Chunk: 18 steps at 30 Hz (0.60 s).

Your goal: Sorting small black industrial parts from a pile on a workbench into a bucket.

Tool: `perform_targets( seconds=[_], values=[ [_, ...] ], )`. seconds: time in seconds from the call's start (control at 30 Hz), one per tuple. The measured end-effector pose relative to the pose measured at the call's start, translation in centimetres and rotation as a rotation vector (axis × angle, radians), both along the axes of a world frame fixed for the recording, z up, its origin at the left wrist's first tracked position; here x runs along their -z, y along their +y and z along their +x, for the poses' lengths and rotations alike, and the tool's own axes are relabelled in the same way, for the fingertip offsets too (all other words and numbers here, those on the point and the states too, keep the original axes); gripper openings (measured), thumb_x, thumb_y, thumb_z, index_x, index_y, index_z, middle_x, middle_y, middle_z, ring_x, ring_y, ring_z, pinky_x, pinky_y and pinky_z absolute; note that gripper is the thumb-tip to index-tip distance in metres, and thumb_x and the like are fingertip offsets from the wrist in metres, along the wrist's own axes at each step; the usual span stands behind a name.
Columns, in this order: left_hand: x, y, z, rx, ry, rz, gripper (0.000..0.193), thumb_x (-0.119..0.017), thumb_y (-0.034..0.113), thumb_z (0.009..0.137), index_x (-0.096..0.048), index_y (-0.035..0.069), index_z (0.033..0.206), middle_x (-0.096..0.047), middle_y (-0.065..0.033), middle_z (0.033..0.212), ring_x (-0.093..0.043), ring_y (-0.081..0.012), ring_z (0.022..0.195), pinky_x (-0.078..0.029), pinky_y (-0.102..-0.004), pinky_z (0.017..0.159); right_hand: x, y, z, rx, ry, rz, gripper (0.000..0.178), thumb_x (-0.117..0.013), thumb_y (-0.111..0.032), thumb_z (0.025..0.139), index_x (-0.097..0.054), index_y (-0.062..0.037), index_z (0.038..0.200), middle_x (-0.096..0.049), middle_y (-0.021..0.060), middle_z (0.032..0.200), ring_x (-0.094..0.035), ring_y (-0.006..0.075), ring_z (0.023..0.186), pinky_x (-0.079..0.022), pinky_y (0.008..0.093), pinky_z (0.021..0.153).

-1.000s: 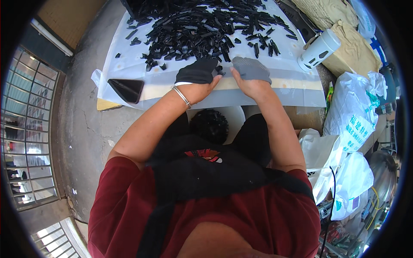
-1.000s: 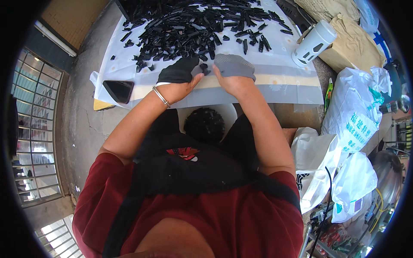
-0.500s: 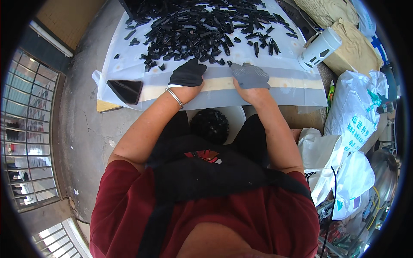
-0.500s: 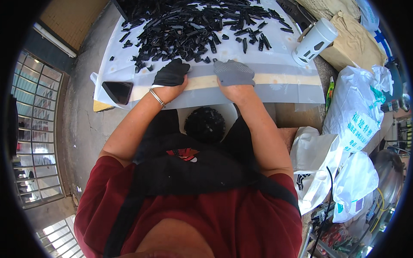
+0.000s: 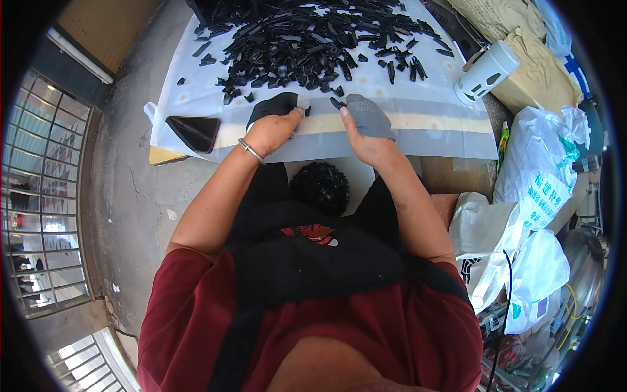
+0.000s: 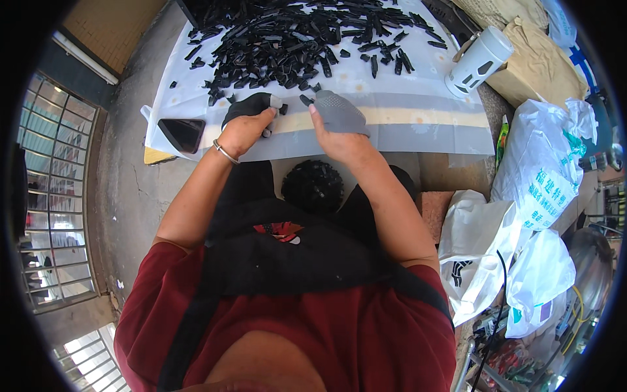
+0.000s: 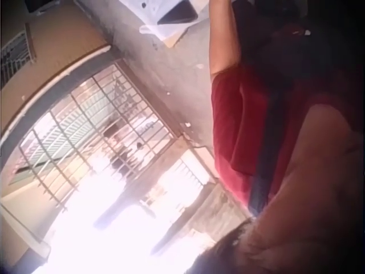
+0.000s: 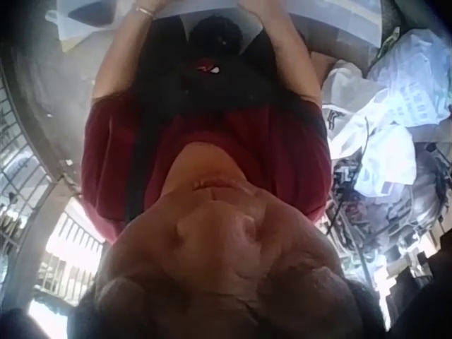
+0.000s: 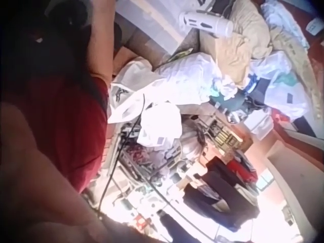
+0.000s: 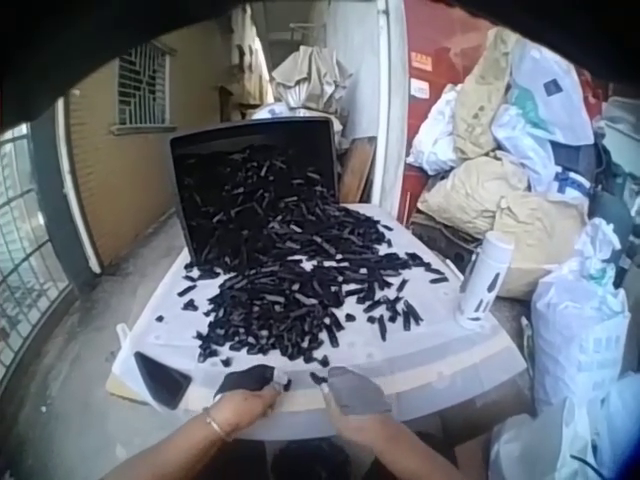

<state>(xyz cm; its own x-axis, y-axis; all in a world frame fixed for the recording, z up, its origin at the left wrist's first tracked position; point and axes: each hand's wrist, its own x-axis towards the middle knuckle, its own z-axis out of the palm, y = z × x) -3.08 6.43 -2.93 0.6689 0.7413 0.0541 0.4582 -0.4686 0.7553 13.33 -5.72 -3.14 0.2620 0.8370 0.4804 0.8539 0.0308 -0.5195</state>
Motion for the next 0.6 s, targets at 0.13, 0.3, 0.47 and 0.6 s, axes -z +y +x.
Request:
perform_targets(
  seconds=[0.13,0.3,0.47,0.6],
  values=[
    [0.7,-0.8,-0.9,-0.070,-0.117,-0.314,0.030,-0.049,0.031,0.083,-0.060,0.007,0.097,-0.061,-0.0124,0.074,-0.058,-0.0204,0.066,-0.045,-0.0308,0.062,-1.2,-0.9,-1.8,-0.057,0.000,-0.048,0.026,-0.050,-0.024,0.085,-0.055,-0.0021,0.099,-0.059,0.0175,0.085,-0.057,0.0339,0.078,-0.044,0.0397,0.070],
    [2.7,-2.5,-2.1,0.099,-0.409,-0.558,0.032,-0.052,0.030,0.085,-0.059,0.004,0.100,-0.061,-0.0082,0.083,-0.054,-0.0154,0.068,-0.044,-0.0272,0.061,-1.3,-0.9,-3.6,-0.329,0.133,0.050,0.031,-0.058,-0.027,0.081,-0.056,-0.0028,0.101,-0.059,0.0153,0.082,-0.056,0.0303,0.072,-0.045,0.0368,0.066],
    [-0.7,-4.8,-1.1,-0.167,-0.510,-0.997,0.033,-0.047,0.022,0.088,-0.053,-0.006,0.106,-0.061,-0.0118,0.093,-0.058,-0.0146,0.081,-0.045,-0.0254,0.069,-1.9,-1.7,-3.6,-0.344,0.029,-0.128,0.029,-0.062,-0.024,0.077,-0.059,-0.0038,0.097,-0.060,0.0134,0.080,-0.056,0.0287,0.070,-0.045,0.0369,0.065],
    [-1.1,-5.5,-1.6,-0.032,-0.698,-1.239,0.030,-0.048,0.018,0.087,-0.054,-0.005,0.105,-0.060,-0.0112,0.096,-0.058,-0.0158,0.085,-0.046,-0.0264,0.074,-1.8,-2.3,-3.4,-0.322,0.019,0.018,0.023,-0.060,-0.022,0.077,-0.061,-0.0038,0.091,-0.059,0.0136,0.075,-0.056,0.0300,0.069,-0.044,0.0386,0.063]
  ],
)
